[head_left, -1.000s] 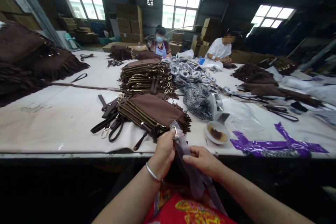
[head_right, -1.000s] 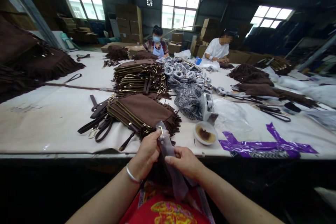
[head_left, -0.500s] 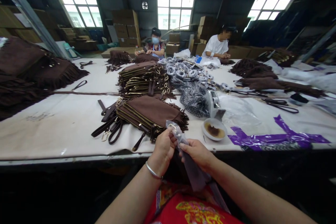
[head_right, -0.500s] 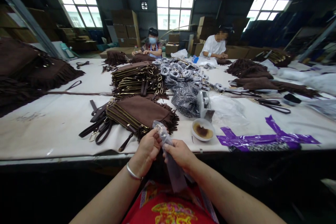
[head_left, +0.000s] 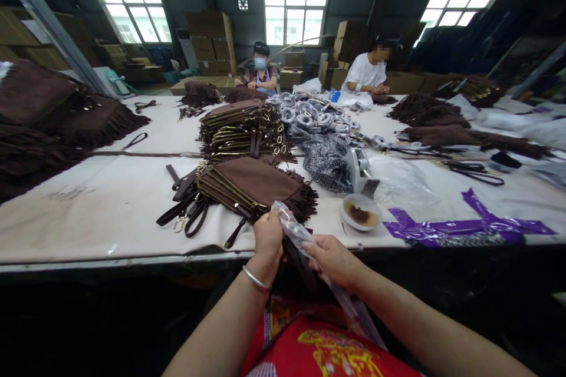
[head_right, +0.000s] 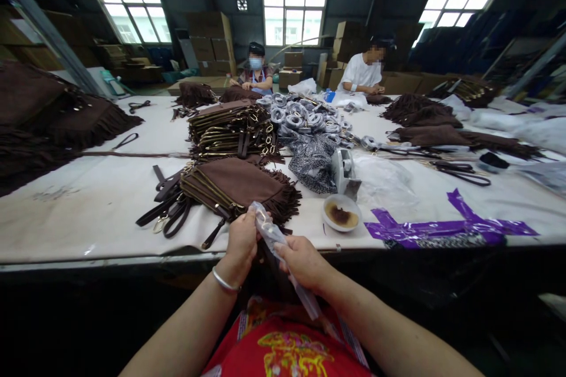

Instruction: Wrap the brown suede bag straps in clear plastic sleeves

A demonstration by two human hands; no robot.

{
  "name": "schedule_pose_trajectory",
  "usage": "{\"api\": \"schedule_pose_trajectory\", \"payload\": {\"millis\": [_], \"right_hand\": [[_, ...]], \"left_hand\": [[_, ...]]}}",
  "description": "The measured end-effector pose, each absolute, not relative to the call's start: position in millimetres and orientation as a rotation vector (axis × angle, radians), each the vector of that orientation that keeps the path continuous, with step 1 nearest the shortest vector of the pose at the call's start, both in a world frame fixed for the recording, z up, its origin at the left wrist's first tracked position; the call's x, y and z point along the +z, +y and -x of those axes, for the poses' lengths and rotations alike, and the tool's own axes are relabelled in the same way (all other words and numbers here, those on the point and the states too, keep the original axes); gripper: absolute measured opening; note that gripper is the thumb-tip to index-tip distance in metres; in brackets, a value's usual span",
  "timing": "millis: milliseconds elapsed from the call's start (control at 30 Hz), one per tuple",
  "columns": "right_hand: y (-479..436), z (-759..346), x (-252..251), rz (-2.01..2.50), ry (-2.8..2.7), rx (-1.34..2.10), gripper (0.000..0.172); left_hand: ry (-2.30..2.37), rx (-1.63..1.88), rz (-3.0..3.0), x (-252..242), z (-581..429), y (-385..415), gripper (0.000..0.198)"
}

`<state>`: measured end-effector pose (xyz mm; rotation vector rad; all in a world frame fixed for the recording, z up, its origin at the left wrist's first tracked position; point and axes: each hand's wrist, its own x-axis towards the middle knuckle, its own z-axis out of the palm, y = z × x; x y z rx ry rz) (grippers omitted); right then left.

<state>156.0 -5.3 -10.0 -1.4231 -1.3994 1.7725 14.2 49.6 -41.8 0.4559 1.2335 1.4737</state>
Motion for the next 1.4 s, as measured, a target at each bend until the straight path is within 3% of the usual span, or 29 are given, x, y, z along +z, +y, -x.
{"api": "schedule_pose_trajectory", "payload": {"millis": [233,533,600,800,967,1067,1200,1400], "right_hand": [[-32,-138,-16,1.402,-1.735,1.389,0.022],[44,-137,4,0.93,-2.552,0.335,0.031],[65,-128,5,0.708,-2.714,0.177,0.023],[89,-108,7,0.605,-2.926,0.195,0.016],[92,-92,18,0.631,-3.122,0.173,0.028],[94,-86,20,0.589,-3.203,0.114,0.015],[96,-92,8,0.463,-3.089,0.145,0.011],[91,-109,-19,0.342,-2.795,0.188,0.014]], "left_hand": [[0.897,1.285,-0.306,-43,-9,1,0.033],[1.16,1.235,-0.52,-42,11,-10,0.025],[1.238,1.25,-0.638,-44,13,-11,0.026],[1.522,1.316,-1.184,-51,27,-18,0.021],[1.517,1.358,-1.165,-54,33,-18,0.011],[1.5,1.324,-1.138,-54,34,-15,0.014],[1.242,1.045,-0.814,-51,37,-10,0.029],[0.676,0.932,-0.263,-48,53,-4,0.025]]}}
